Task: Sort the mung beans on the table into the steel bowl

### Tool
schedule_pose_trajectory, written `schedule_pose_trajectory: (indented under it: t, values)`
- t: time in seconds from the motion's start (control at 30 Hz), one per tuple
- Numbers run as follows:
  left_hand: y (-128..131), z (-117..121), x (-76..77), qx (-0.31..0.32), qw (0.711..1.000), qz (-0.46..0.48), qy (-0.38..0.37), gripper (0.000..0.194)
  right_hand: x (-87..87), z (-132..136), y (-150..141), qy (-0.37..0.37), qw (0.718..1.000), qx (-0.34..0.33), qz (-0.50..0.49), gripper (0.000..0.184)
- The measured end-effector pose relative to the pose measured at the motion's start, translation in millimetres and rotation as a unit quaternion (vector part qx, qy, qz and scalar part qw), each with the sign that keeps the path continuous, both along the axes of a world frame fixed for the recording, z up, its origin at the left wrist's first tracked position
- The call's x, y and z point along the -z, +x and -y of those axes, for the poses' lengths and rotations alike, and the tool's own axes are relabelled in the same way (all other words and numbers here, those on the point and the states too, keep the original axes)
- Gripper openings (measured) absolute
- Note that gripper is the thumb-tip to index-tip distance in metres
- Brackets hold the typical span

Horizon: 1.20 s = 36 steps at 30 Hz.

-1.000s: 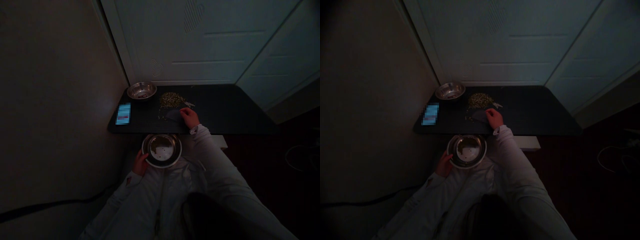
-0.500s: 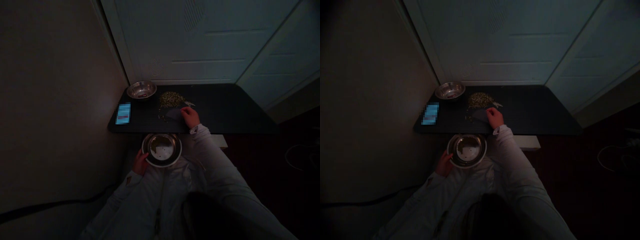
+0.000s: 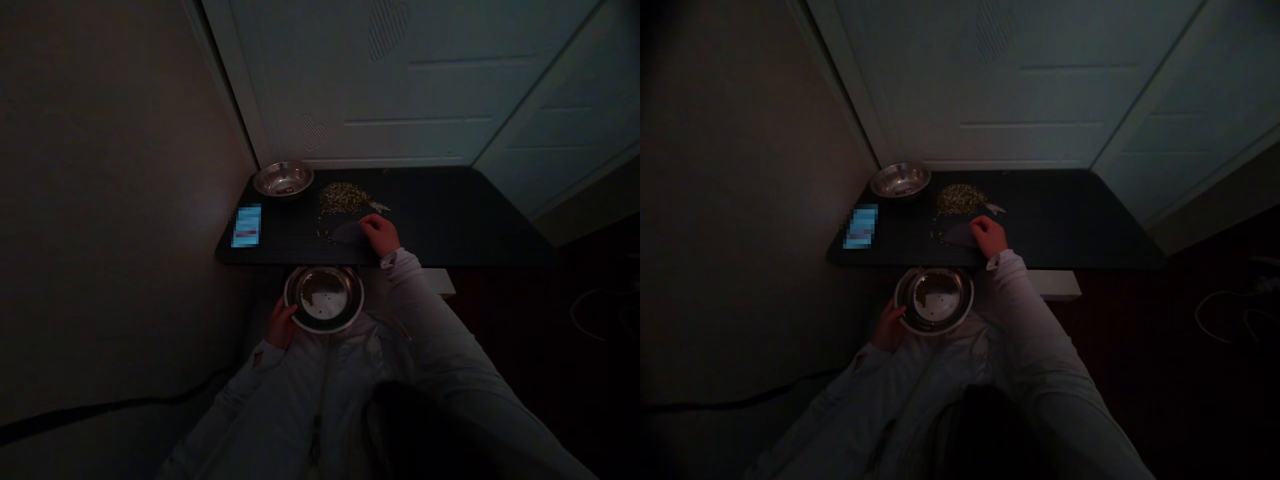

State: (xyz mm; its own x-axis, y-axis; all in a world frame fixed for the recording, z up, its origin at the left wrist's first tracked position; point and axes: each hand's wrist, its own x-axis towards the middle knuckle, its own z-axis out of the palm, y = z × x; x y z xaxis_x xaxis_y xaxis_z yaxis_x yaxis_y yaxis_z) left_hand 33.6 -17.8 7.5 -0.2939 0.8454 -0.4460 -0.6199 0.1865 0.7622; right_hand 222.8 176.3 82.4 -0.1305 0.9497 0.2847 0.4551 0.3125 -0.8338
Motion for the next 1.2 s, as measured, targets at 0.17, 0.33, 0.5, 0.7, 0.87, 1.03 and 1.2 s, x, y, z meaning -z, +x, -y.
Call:
schedule_pose_trajectory:
  t: [0.17, 0.33, 0.5, 0.7, 0.87, 1.03, 1.2]
  values:
    - [0.5, -0.3, 0.0, -0.002, 1.0, 0.0, 0.008, 0.035, 0.3, 0.4, 0.5, -0.008, 1.0, 0.003, -0.01, 0.019]
    - [0.9, -0.6, 0.2, -0.006, 1.0, 0.005, 0.009, 0.033, 1.8, 4.1, -0.7, 0.0, 1.0, -0.01, -0.026, 0.019]
    - [1.7, -0.2, 0.5, -0.005, 1.0, 0.003, 0.017, 0.036, 2.0, 9.2, -4.7, 0.004, 1.0, -0.022, -0.018, 0.02]
    - [3.2, -0.9, -4.0, -0.015, 0.999, 0.024, 0.018, 0.034, -0.8, 10.3, -4.7, 0.012, 1.0, 0.002, -0.008, 0.017]
    - [2.5, -0.5, -4.2, -0.017, 1.0, 0.023, 0.009, 0.034, -4.1, 12.4, -3.9, 0.014, 1.0, 0.015, 0.007, 0.014]
    - [1.9, -0.4, -2.3, -0.014, 0.999, 0.023, 0.019, 0.032, -3.9, 11.3, -4.0, 0.013, 0.998, 0.058, 0.019, 0.012]
    - [2.6, -0.8, -3.6, -0.02, 0.999, 0.029, 0.016, 0.031, -2.2, 10.1, -3.3, 0.019, 0.995, 0.099, -0.002, 0.013]
